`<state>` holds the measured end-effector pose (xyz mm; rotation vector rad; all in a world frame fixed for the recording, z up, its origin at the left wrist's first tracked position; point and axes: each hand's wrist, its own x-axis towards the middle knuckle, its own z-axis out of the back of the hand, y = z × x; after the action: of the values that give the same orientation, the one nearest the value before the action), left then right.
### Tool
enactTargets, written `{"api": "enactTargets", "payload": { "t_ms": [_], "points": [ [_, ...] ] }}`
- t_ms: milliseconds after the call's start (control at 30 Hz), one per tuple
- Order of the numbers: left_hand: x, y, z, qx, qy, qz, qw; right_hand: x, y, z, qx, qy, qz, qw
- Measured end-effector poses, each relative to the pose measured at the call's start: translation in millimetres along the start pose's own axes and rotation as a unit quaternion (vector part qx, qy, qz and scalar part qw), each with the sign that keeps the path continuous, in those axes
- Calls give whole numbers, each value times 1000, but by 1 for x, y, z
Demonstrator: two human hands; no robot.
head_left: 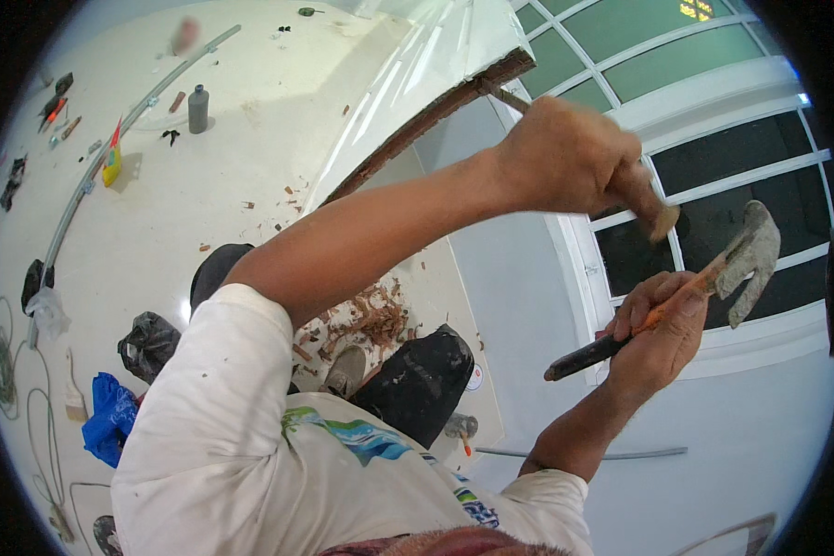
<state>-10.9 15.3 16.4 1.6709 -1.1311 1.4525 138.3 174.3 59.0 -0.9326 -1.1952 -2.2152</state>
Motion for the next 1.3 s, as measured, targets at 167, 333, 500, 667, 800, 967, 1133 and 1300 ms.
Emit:
{"api": "enactTargets", "payload": {
  "t_ms": [167, 333, 500, 667, 800, 967, 1133, 1300],
  "points": [
    [13, 24, -20, 43, -93, 30, 994, 8, 5, 3, -5, 7, 42, 999],
    [20, 26, -29, 55, -142, 52, 987, 22, 16, 13, -13, -1, 120, 993],
    [32, 28, -24, 43, -184, 79, 979, 36, 9, 34, -51, 29, 174, 983],
    [29, 44, -25, 97, -198, 76, 972, 47, -7, -11, -259, 118, 46, 957],
    [38, 35, -33, 85, -199, 113, 970, 78, -5, 25, -140, 146, 218, 955],
    [35, 44, -27, 112, -211, 96, 966, 77, -15, -6, -268, 104, 193, 938],
    [36, 35, -36, 96, -191, 145, 966, 81, 6, 19, -210, 61, 230, 948],
    [35, 43, -28, 131, -194, 115, 965, 68, -2, -13, -271, 84, 52, 957]
  ]
}}
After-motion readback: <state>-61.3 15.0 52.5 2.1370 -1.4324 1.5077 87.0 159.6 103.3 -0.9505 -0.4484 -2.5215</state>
